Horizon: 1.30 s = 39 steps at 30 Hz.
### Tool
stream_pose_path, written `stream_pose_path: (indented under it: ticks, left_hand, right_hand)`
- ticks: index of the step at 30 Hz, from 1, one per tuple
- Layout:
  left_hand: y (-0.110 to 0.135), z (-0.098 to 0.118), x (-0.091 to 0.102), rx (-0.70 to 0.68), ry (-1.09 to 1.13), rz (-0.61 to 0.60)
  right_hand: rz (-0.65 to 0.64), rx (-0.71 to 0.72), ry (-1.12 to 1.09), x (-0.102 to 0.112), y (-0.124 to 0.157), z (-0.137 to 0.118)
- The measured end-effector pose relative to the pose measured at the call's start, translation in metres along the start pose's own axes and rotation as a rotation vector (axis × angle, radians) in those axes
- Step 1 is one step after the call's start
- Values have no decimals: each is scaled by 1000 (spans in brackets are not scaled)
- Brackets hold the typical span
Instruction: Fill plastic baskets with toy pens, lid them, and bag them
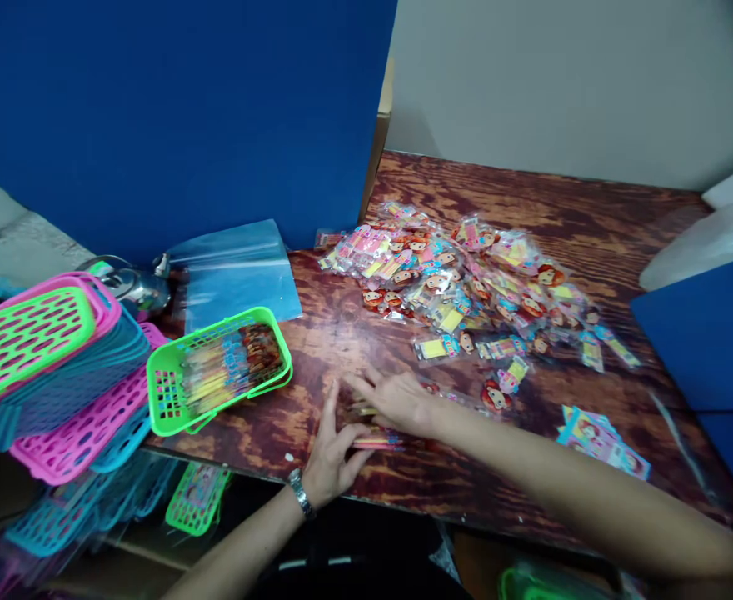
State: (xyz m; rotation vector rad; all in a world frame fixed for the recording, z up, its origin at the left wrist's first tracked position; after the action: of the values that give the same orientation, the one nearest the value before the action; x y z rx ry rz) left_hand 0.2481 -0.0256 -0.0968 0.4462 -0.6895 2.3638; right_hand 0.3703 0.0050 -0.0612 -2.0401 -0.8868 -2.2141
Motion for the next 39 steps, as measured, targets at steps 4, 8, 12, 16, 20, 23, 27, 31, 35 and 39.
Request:
stream_pose_path:
  ticks: [4, 8, 12, 16, 20, 23, 27, 31, 35, 39]
  left_hand:
    - [0, -1, -2, -33, 71, -50]
    - [4, -6, -4, -28, 121, -67]
    - [8, -5, -4, -46, 112, -108]
    - [8, -2, -2, -49, 85, -134]
    - [6, -2, -2, -48, 75, -137]
    - [6, -3, -5, -42, 77, -141]
    - [4, -7, -9, -6, 60, -136]
    - [0, -11, -12, 14, 63, -150]
    - [-3, -14, -15, 30, 70, -198]
    - [-7, -20, -17, 73, 74, -227]
  right_hand:
    - [-8, 13, -161, -10, 26, 23]
    - [15, 16, -254, -18, 43, 32]
    - [117, 73, -387, -21, 49, 22]
    - [188, 42, -496, -25, 54, 21]
    - [224, 18, -500, -30, 53, 20]
    - [248, 0, -492, -35, 47, 18]
    - [271, 11, -414, -39, 43, 16]
    - [202, 7, -335, -32, 50, 8]
    - [70, -64, -242, -28, 55, -9]
    - [8, -172, -82, -40, 51, -18]
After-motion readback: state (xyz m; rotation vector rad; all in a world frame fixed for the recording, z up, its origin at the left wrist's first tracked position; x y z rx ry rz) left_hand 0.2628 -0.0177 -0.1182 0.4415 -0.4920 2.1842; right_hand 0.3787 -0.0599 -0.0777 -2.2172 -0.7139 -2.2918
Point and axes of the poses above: each hand's wrist, its own y-axis away from the middle knuckle, its own x-axis out of the back of the hand, z = x × y, the point moved 6 cm from there along -y, towards the middle knuckle, and after that the axes turned 10 degrees about y, right-handed, at the moved point
